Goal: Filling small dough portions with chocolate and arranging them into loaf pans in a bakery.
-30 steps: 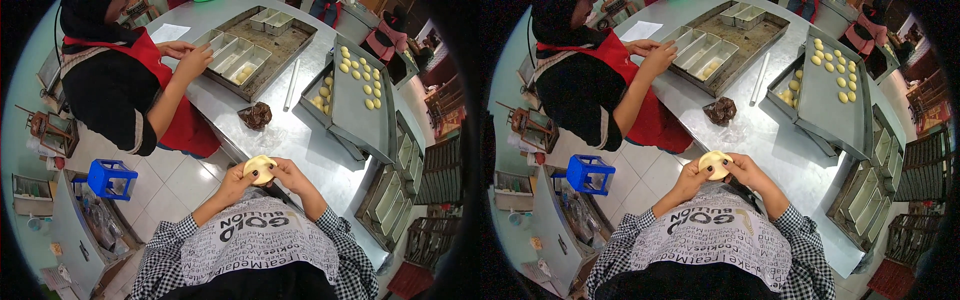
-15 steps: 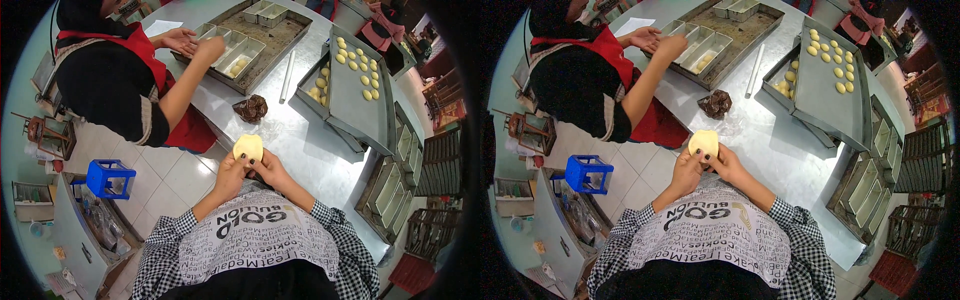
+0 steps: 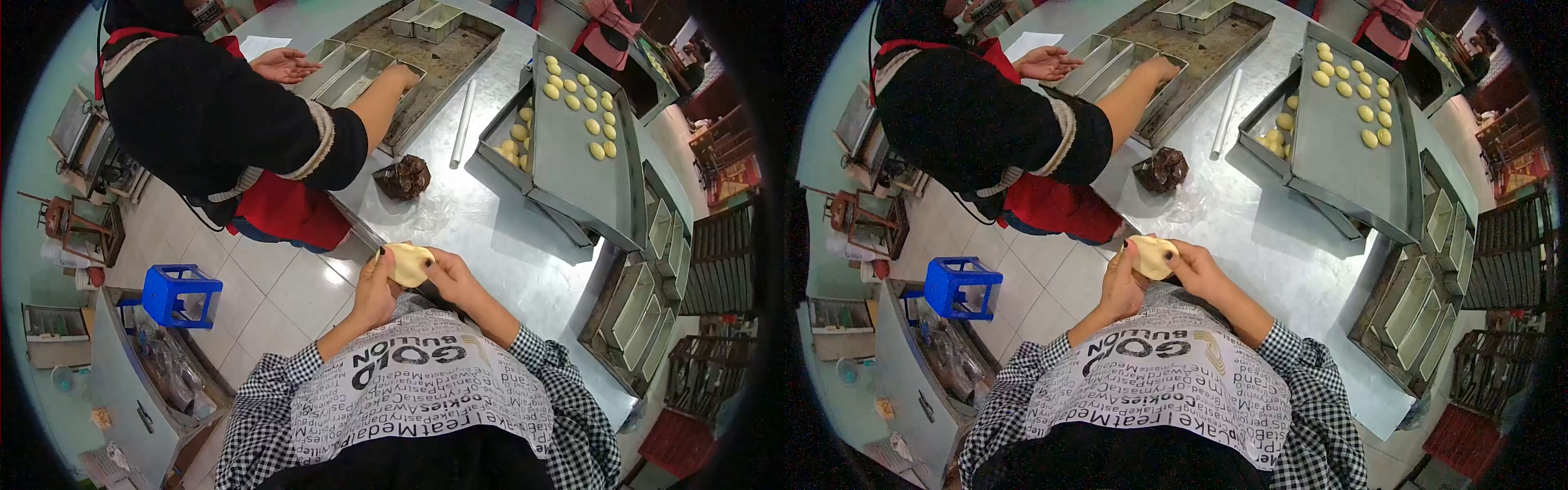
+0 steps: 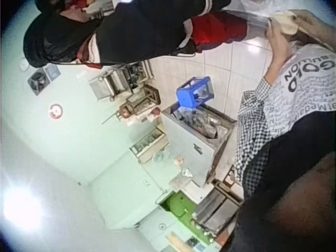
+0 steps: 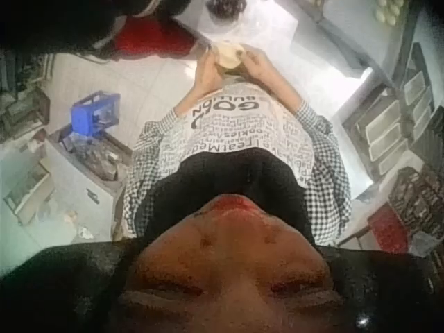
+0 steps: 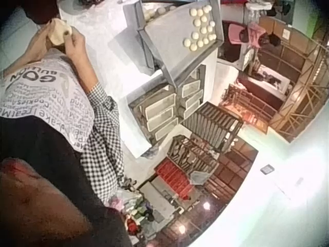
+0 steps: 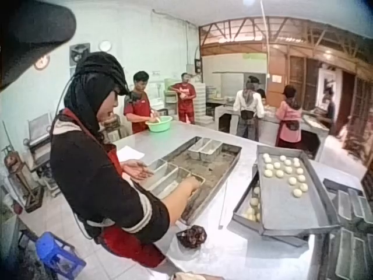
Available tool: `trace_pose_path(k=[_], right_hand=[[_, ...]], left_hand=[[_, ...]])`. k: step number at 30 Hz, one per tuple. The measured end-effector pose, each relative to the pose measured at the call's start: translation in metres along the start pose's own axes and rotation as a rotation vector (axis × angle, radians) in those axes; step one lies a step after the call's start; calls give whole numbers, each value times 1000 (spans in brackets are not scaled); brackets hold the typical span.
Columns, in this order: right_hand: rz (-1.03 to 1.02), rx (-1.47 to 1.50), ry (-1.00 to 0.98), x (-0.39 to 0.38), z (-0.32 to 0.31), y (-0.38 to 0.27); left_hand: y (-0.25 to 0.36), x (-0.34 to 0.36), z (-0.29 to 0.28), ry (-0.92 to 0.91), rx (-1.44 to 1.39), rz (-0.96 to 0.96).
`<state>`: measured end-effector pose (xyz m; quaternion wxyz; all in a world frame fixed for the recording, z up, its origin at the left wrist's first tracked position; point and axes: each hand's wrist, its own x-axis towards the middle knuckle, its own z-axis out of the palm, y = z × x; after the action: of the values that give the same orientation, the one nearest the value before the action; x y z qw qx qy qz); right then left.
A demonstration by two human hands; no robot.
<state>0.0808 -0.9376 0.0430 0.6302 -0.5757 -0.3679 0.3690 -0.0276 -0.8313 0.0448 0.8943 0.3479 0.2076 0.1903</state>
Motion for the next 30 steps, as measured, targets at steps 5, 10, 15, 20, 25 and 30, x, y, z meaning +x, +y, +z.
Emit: trace_pose_path(k=[5, 10, 15, 20, 25, 30], right_hand=[[91, 45, 78, -2, -11, 0], [74, 65, 11, -6, -25, 3], [47, -48, -56, -5, -30, 7], [128, 276, -19, -6, -42, 2], [143, -17, -17, 1, -49, 5], [261, 156, -16, -3, -58, 15]], left_hand=[[-5, 6, 0, -96, 91, -42], [-3, 7, 3, -161, -116, -146], [-12, 13, 8, -162, 210, -61], [-4, 13, 16, -170, 3, -98], [-16, 24, 10, -127, 295, -53], [-18, 29, 10, -171, 338, -65]])
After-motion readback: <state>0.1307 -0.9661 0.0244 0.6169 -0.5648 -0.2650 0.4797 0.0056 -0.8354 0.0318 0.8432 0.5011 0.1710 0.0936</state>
